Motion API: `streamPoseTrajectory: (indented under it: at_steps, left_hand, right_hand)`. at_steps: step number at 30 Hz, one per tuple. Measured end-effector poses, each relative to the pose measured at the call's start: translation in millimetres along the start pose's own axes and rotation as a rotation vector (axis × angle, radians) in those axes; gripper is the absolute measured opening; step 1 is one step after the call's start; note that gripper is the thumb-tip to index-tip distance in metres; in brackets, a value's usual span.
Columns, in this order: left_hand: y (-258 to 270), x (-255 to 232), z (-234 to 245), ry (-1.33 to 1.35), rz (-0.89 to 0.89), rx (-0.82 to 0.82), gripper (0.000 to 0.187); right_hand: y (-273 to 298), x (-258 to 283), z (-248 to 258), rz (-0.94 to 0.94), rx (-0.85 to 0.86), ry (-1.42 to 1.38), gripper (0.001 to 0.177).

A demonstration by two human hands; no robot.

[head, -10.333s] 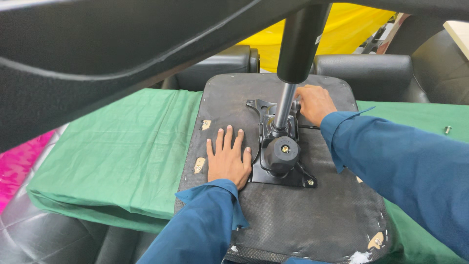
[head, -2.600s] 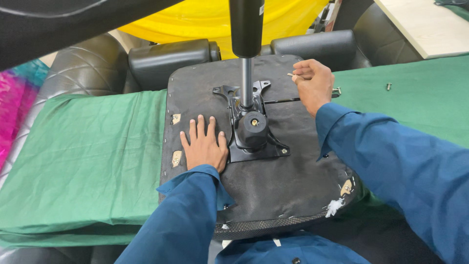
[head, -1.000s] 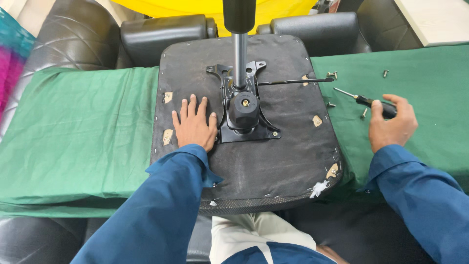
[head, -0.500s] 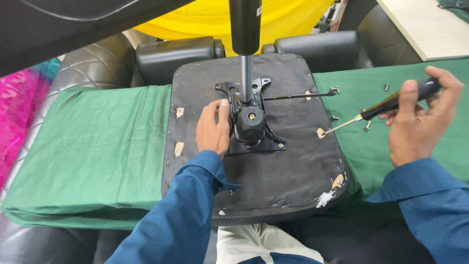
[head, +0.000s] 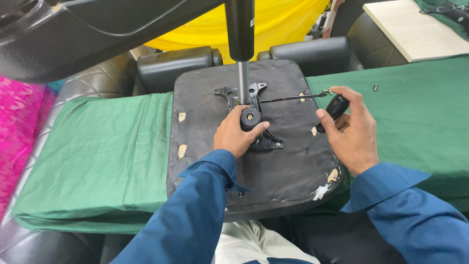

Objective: The person uses a screwdriver to tighten screws on the underside of an office chair seat, securing the seat to the gas lift cylinder. The person holds the seat steady with one hand while turning the screwdriver with the other.

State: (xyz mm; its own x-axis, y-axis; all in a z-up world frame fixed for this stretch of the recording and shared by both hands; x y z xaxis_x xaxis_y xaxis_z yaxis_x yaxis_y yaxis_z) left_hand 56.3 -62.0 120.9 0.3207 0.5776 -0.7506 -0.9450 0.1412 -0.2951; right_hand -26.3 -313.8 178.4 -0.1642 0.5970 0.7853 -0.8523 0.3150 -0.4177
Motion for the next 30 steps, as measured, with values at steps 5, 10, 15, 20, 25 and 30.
streamPoseTrajectory:
  at_steps: [5, 10, 15, 20, 25, 30]
  left_hand:
    - [0, 4, -3, 0.006, 0.018, -0.006, 0.063]
    - [-1, 9, -5, 0.024, 0.047, 0.011, 0.063]
    - [0, 7, -6, 0.037, 0.029, -0.018, 0.061]
    - [1, 8, -6, 0.019, 0.053, -0.020, 0.062]
    - [0, 10, -8, 0.033, 0.078, -0.007, 0.063]
    - [2, 9, -7, 0.025, 0.070, -0.033, 0.063]
  right_hand:
    - [5, -6, -12, -0.107, 0.093, -0.041, 0.059]
    - [-3, 2, -11, -0.087, 0.074, -0.134, 0.062]
    - [-10, 11, -29, -0.047, 0.157, -0.232, 0.059]
    - [-9, 13, -54, -0.022, 0.236, -0.224, 0.056]
    - [-8, 11, -64, -0.009, 0.260, -0.238, 0.054]
    - [-7, 8, -63, -0.014, 0.244, -0.260, 0.054]
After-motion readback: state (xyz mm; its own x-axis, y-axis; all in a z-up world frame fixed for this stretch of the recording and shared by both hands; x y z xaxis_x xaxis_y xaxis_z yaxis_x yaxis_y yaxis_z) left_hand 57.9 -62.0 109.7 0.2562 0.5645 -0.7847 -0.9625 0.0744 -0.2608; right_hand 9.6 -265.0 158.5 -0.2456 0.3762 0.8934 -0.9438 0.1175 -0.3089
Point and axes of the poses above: each hand's wrist, its own y-axis away from the middle knuckle, its own z-axis out of the back of the hand, x = y × z, the point moved 10 cm from there along -y, towards the middle knuckle, and after that the axes turned 9 degrees about -z, right-handed, at the moved point
